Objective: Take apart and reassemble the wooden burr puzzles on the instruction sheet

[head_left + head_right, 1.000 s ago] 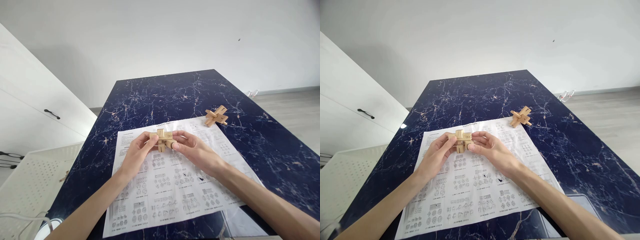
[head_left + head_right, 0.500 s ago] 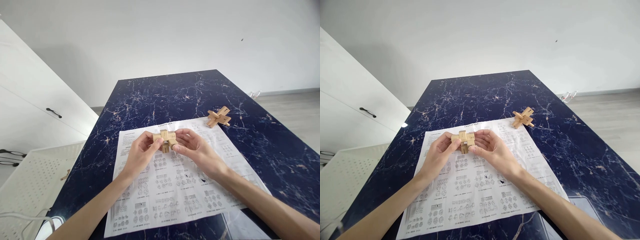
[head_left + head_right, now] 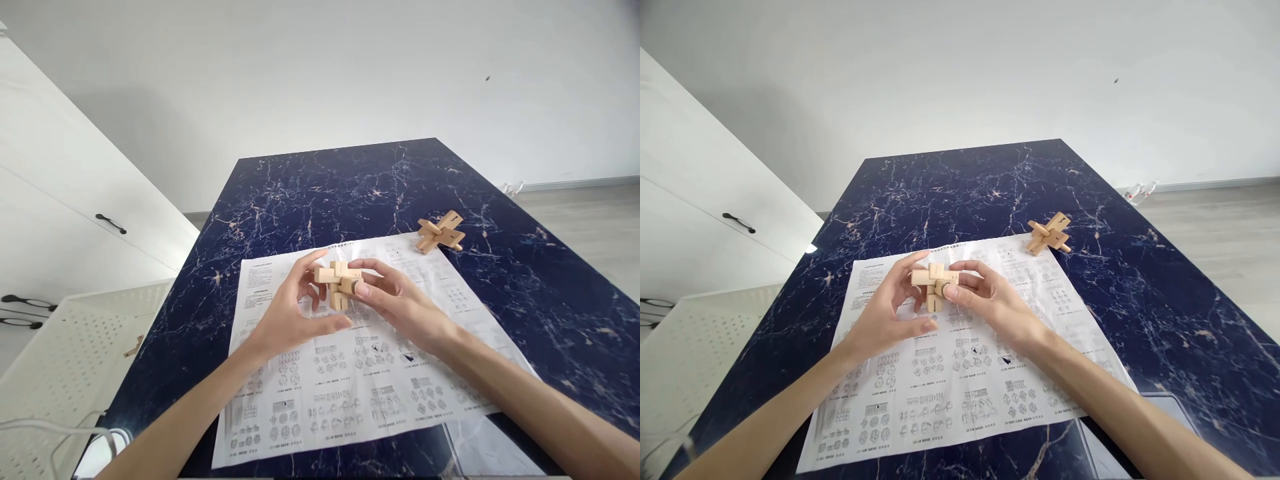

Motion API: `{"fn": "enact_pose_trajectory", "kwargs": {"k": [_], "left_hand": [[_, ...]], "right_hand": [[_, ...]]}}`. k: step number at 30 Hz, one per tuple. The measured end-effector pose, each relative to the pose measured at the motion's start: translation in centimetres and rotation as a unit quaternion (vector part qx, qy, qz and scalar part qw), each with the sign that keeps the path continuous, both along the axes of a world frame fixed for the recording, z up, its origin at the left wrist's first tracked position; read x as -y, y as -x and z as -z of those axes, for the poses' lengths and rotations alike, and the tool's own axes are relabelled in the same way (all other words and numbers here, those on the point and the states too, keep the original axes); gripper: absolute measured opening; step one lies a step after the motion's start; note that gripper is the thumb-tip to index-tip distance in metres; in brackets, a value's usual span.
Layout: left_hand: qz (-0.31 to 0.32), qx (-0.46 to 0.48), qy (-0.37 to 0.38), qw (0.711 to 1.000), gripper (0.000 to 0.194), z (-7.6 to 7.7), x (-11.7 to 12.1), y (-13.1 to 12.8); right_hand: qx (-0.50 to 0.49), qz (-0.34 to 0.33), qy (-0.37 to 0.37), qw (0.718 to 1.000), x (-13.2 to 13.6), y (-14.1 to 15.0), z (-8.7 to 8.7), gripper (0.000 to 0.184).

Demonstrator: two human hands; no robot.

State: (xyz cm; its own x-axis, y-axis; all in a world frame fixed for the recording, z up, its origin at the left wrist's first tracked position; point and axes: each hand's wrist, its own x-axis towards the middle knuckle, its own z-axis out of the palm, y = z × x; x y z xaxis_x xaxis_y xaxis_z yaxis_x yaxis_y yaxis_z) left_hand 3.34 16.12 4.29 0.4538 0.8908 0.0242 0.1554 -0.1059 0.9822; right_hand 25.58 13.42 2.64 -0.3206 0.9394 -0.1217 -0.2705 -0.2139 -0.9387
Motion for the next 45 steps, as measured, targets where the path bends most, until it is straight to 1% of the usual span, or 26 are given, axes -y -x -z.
{"fn": "enact_pose_trajectory", "kwargs": {"k": [1, 2, 7, 12, 18, 24, 29, 33, 36, 40, 45], "left_hand": [[0.009, -0.004, -0.011, 1.000, 0.098, 0.0, 0.0, 0.1], [0.015, -0.009, -0.019, 1.000, 0.098, 0.1, 0.0, 0.1], [0.007, -0.026, -0.046, 0.999, 0.070, -0.3, 0.0, -0.1], [0.003, -0.058, -0.124, 0.991, 0.064, 0.0, -0.3, 0.0], [-0.011, -0.086, -0.200, 0.976, 0.064, 0.2, -0.3, 0.0], [-0.024, -0.126, -0.216, 0.968, 0.064, 0.1, 0.0, 0.0], [-0.013, -0.130, -0.237, 0.963, 0.061, 0.1, -0.2, 0.2], [0.002, -0.126, -0.280, 0.952, 0.063, 0.7, -0.5, 0.4], [0.006, -0.127, -0.324, 0.937, 0.066, 1.3, -0.5, 0.4], [0.011, -0.123, -0.342, 0.932, 0.066, 1.5, -0.5, 0.4], [0.016, -0.094, -0.330, 0.939, 0.069, 1.3, -0.5, 0.4]], "right_hand": [[-0.005, -0.007, 0.004, 1.000, 0.0, -0.1, 0.0, 0.054], [-0.007, -0.013, 0.006, 1.000, 0.0, -0.1, -0.1, 0.054], [-0.001, -0.029, 0.007, 1.000, 0.2, -0.1, -0.4, 0.055], [0.000, -0.030, 0.006, 1.000, 0.2, 0.0, -0.3, 0.054], [0.001, -0.013, -0.003, 1.000, 0.3, 0.1, 0.1, 0.054], [0.008, 0.007, -0.001, 1.000, 0.4, 0.6, 0.2, 0.057], [-0.031, -0.012, 0.012, 0.999, 0.3, 0.5, 0.7, 0.058], [-0.067, -0.011, 0.028, 0.997, 0.4, 0.6, 1.1, 0.053], [-0.059, -0.009, 0.017, 0.998, 0.4, 0.8, 1.3, 0.054], [-0.043, -0.015, 0.000, 0.999, 0.4, 0.9, 1.1, 0.057], [0.011, -0.026, -0.043, 0.999, 0.4, 0.7, 0.0, 0.052]]}}
